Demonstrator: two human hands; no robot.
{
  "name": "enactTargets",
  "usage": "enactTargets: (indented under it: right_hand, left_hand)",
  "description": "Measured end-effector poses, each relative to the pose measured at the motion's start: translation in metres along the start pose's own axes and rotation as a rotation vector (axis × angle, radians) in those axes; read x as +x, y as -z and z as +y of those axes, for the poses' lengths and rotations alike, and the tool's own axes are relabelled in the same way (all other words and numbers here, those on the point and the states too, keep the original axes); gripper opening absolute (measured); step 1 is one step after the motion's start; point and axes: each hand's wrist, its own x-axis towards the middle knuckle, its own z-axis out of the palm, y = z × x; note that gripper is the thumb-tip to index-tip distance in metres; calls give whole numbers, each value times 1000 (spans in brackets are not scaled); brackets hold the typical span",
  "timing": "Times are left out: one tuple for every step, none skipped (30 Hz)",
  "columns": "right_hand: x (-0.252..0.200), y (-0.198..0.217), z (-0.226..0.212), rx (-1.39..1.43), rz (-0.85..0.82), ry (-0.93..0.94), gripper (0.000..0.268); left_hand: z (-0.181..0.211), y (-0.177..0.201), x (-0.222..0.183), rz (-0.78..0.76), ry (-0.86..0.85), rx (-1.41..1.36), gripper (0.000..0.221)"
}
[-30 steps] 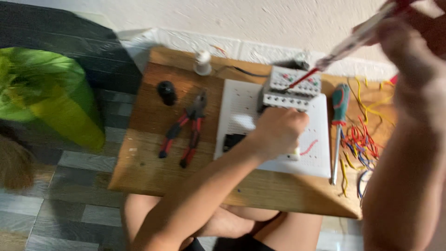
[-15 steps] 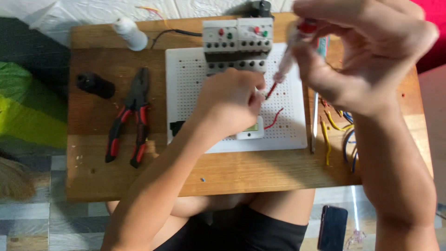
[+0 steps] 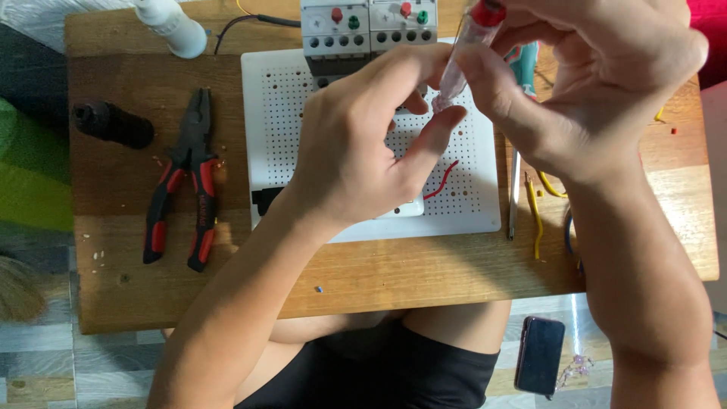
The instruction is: Wiring and securing electrical components on a circuit board using a screwdriver and pliers.
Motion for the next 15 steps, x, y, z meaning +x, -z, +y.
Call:
enactTargets:
  right_hand:
    - [4, 0, -1, -17, -7, 68, 21]
    - [2, -2, -2, -17, -8, 76, 21]
    - [1, -3, -3, -2, 15, 50, 23]
    - [1, -3, -4, 11, 37, 26, 26]
    - [3, -4, -3, 10, 35, 34, 26]
    - [3, -4, -3, -5, 61, 54, 25]
    - [3, -4, -3, -19, 86, 73, 27]
    - [4, -3, -3, -22, 86, 77, 27]
    - [5, -3, -3, -7, 85, 63, 25]
    - [5, -2, -3, 7, 85, 51, 23]
    - [3, -3, -2, 3, 87, 56, 23]
    - [1, -3, -2, 59, 97, -26, 24]
    - [0, -4, 0, 115, 106, -108, 27]
    - [0, -2, 0, 113, 107, -106, 27]
    - [1, 0, 0, 139, 86, -115, 26]
  left_hand:
    - [1, 0, 0, -12, 19, 7, 20]
    - [-5, -4, -3, -7, 16, 11, 20]
    - [-11, -8, -6, -13, -29, 101, 25]
    - [-16, -11, -7, -17, -73, 190, 32]
    - [-15, -9, -6, -11, -77, 195, 32]
    - [-14, -8, -5, -92, -37, 270, 27]
    - [-12, -8, -5, -173, 4, 345, 23]
    - [-12, -6, -4, -170, 1, 345, 23]
    - [-12, -5, -3, -183, 7, 337, 18]
    - [-12, -4, -2, -195, 11, 328, 14]
    - [-9, 0, -2, -192, 5, 330, 14]
    - [-8, 3, -2, -162, -13, 374, 13]
    - [-6, 6, -1, -132, -31, 418, 15]
    - [-3, 9, -1, -130, -34, 418, 15]
    - [1, 12, -2, -130, -44, 453, 17]
